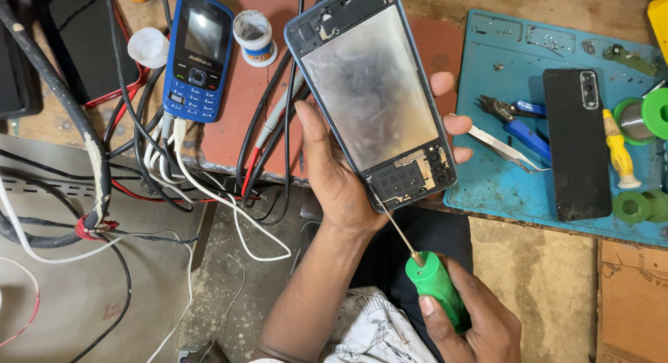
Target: The person uses a green electric screwdriver to remove screws from a disassembled smartphone and a black phone back cover. They then use a small brush to clean the interior of the smartphone chassis.
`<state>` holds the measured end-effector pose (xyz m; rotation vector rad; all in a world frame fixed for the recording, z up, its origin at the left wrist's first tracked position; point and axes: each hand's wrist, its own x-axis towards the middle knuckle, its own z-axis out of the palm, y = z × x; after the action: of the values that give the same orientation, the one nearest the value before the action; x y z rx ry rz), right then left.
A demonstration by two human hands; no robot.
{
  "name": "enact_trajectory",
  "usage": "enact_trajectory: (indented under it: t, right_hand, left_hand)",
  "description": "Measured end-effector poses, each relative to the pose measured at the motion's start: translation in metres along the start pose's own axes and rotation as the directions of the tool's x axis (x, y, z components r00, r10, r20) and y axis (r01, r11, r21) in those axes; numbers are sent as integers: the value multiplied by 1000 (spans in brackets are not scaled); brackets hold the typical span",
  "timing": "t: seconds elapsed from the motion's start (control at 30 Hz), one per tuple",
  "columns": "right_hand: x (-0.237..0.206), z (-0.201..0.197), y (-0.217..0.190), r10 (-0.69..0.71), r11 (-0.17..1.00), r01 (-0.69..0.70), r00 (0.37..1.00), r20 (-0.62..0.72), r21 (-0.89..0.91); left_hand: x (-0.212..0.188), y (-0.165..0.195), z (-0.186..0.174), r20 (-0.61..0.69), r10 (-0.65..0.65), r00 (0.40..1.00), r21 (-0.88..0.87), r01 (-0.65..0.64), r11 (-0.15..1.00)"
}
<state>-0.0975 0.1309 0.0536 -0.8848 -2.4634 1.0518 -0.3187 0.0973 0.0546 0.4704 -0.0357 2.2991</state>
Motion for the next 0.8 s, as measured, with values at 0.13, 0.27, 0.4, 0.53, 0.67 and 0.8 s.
enact_trajectory:
  t: [0.13, 0.27, 0.4, 0.53, 0.67, 0.8]
  right_hand:
    - [2, 2, -4, 6, 1000, -6, 1000, -4, -6]
    - [6, 4, -12, 40, 999, -40, 999, 2, -28]
    - [8, 6, -19, -6, 998, 6, 1000, -8, -57]
    - [11, 8, -22, -66, 996, 65, 998, -21, -67]
    - [13, 9, -26, -39, 999, 39, 999, -6, -30]
    - [17, 8, -25, -111, 993, 111, 994, -14, -43]
  left_hand:
    - [0, 0, -1, 45, 26, 999, -75, -23, 997]
    - [1, -1, -2, 79, 90, 993, -34, -87, 996]
    - [-1, -2, -3, 48, 129, 990, 42, -131, 990]
    - [-2, -3, -3, 52, 147, 988, -53, -144, 988]
    - [0, -2, -3, 66, 143, 988, -42, -140, 989]
    - [0, 1, -3, 34, 135, 990, 15, -135, 991]
